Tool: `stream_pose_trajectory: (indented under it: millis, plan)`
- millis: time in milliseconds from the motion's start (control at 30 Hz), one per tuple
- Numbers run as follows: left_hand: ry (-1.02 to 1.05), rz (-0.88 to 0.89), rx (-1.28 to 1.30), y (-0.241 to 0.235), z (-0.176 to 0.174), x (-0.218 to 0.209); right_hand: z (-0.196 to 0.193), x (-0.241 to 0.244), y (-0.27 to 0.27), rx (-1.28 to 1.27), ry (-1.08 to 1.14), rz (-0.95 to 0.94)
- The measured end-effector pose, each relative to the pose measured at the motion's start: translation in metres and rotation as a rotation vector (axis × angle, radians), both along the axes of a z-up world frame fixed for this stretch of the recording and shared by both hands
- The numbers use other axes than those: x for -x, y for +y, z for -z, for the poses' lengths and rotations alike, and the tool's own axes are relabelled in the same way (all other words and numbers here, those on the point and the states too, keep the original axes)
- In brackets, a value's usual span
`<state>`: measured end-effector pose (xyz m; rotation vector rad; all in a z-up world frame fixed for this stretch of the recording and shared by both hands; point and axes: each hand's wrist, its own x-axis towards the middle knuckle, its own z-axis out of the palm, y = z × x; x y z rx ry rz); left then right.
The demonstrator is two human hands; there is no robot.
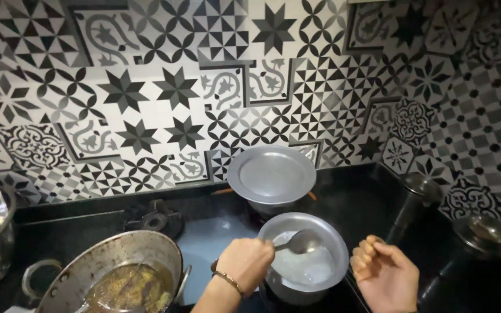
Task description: The person drops batter into a pan of hot oil by hand, then uses a skimmer to turn and remove the fried food onto a paper-lined plate. Finally, they use a spoon to stir liquid in a pot.
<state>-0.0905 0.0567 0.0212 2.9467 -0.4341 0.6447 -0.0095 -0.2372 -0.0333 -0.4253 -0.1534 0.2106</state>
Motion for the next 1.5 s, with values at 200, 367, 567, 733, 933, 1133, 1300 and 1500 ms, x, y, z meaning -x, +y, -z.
stream_pose_trajectory:
  millis: [200,367,567,733,933,1133,1300,1500]
  plan:
    - [0.042,0.022,0.111,-0.003,0.002,-0.008,0.017,-0.002,-0.012,-0.013,0.035,0.028]
    - [0.056,-0.076,0.258,-0.001,-0.019,-0.033,0.026,-0.019,-0.016,0.021,0.010,0.039]
    - [0.010,-0.416,0.809,0.020,-0.036,-0.098,0.042,-0.035,-0.038,-0.031,0.029,-0.020]
    - [0.123,-0.540,0.929,0.028,-0.040,-0.109,0.053,-0.043,-0.061,0.037,0.114,-0.103]
    - [0.084,-0.627,0.941,0.030,0.001,-0.120,0.051,-0.043,-0.055,0.061,0.213,0.012]
    - [0.010,-0.594,0.921,0.030,0.018,-0.112,0.045,-0.040,-0.043,0.039,0.145,0.057]
    - [0.053,-0.257,0.944,0.008,0.017,-0.081,0.047,-0.035,-0.038,-0.002,0.149,0.082]
    - [0.400,-0.106,1.330,-0.080,0.045,-0.035,0.004,-0.008,-0.043,0.012,0.064,0.201]
